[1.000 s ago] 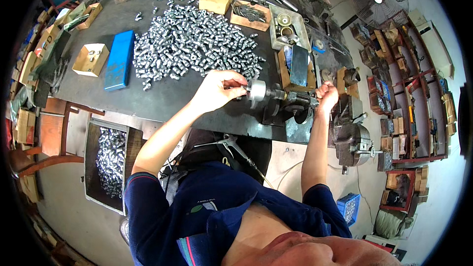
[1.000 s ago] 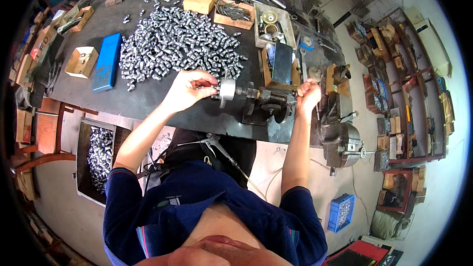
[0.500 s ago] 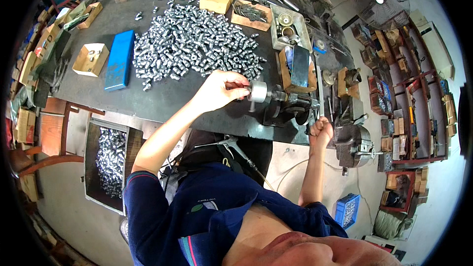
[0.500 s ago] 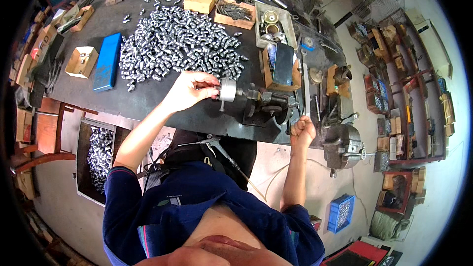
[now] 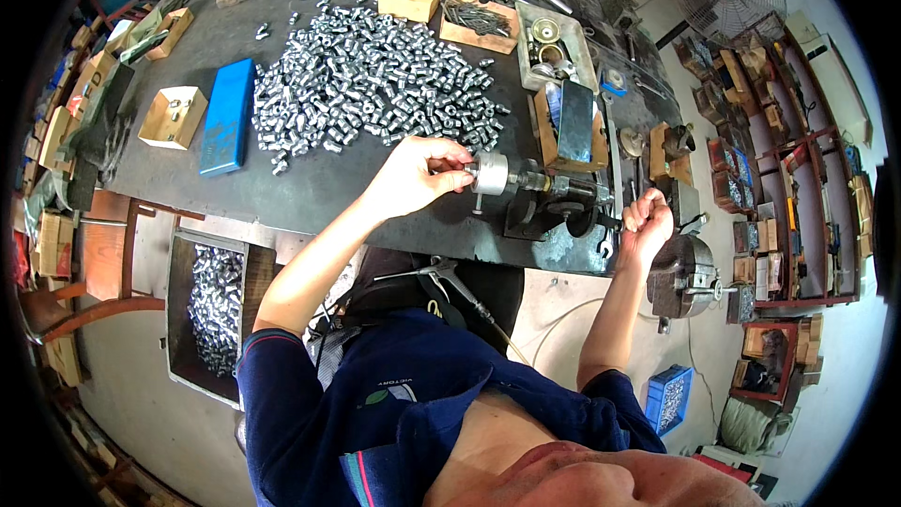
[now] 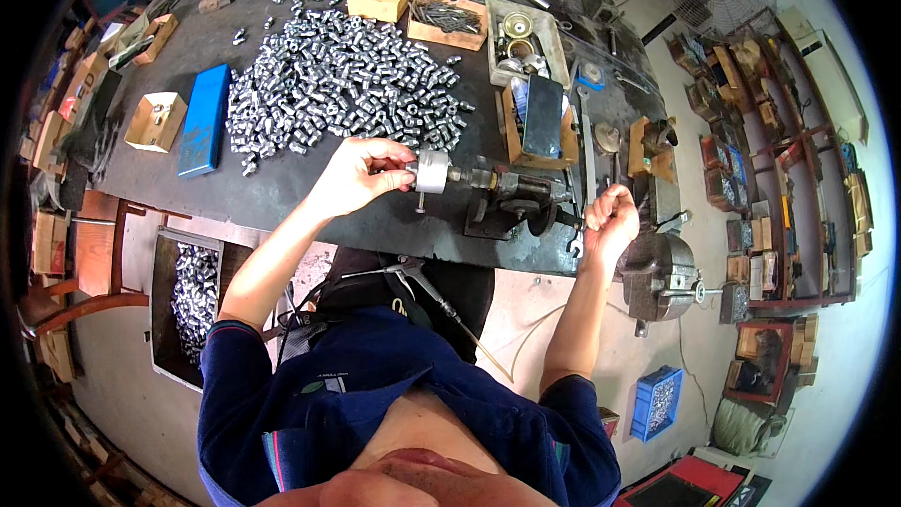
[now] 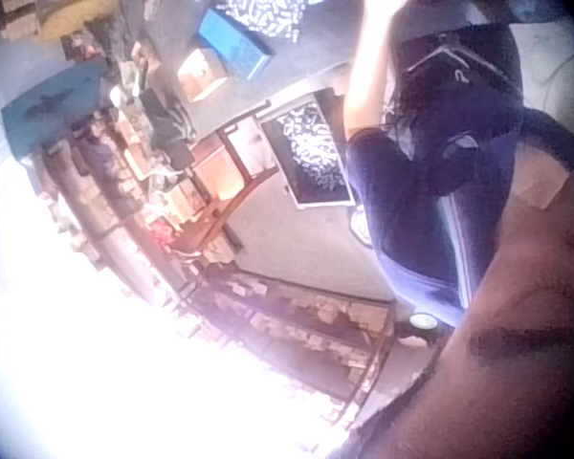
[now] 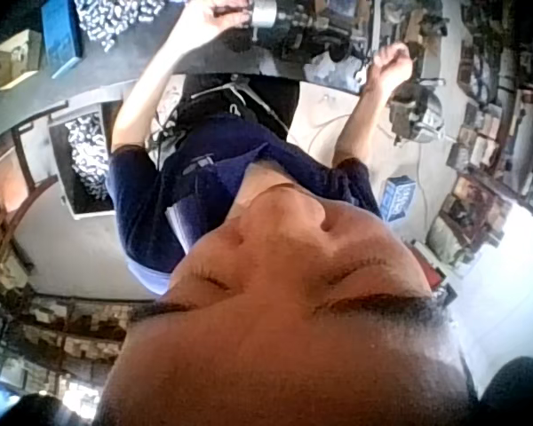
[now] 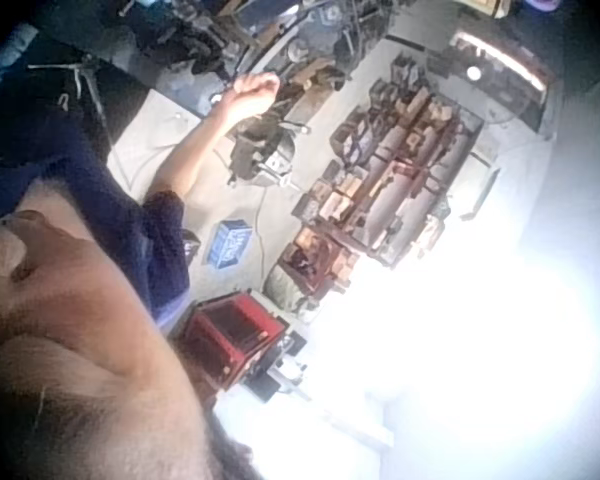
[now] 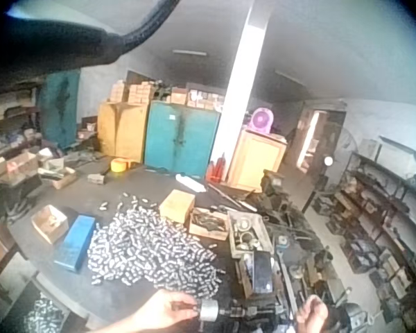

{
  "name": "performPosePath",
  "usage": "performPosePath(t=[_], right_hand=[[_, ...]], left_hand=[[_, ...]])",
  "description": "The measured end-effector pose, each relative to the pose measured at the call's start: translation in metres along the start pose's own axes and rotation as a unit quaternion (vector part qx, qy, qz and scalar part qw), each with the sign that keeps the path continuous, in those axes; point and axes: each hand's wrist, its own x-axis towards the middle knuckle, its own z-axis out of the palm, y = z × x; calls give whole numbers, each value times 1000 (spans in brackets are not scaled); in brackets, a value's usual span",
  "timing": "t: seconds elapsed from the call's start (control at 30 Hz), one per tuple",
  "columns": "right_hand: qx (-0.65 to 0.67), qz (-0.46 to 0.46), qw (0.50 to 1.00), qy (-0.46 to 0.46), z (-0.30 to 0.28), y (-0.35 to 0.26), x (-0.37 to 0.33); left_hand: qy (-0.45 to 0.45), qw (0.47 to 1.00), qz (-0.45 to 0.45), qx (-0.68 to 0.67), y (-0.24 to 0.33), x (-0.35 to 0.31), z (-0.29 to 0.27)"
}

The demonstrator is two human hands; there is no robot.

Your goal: The person operates a bench-mounted lathe to machine small cylindrical metal parts. They pick up parts from a pile on the table, insert them into the lathe chuck, and use a hand tool to tighten the chuck. After machining, they remove the parts and place them back on the table.

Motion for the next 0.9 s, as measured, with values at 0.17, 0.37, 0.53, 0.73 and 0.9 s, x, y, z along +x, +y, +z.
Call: performPosePath(t=[0.17,0.37,0.53,0.73,0.9], right_hand=[[-23,-11,1000,17,6,1,1],[13,-10,1000,25,-17,9,-27],[-40,46,994,95,-53,44,-37],[-135,-27,966,218,-70,106,29],[-170,-32,982,79,-12,70,65]], left_hand=[[16,999,-22,-36,-2,2,5],[3,999,-49,8,-4,0,4],[28,996,-70,-45,-13,0,7],[25,991,-117,-57,-8,3,7],[8,991,-117,-64,0,-1,-1]])
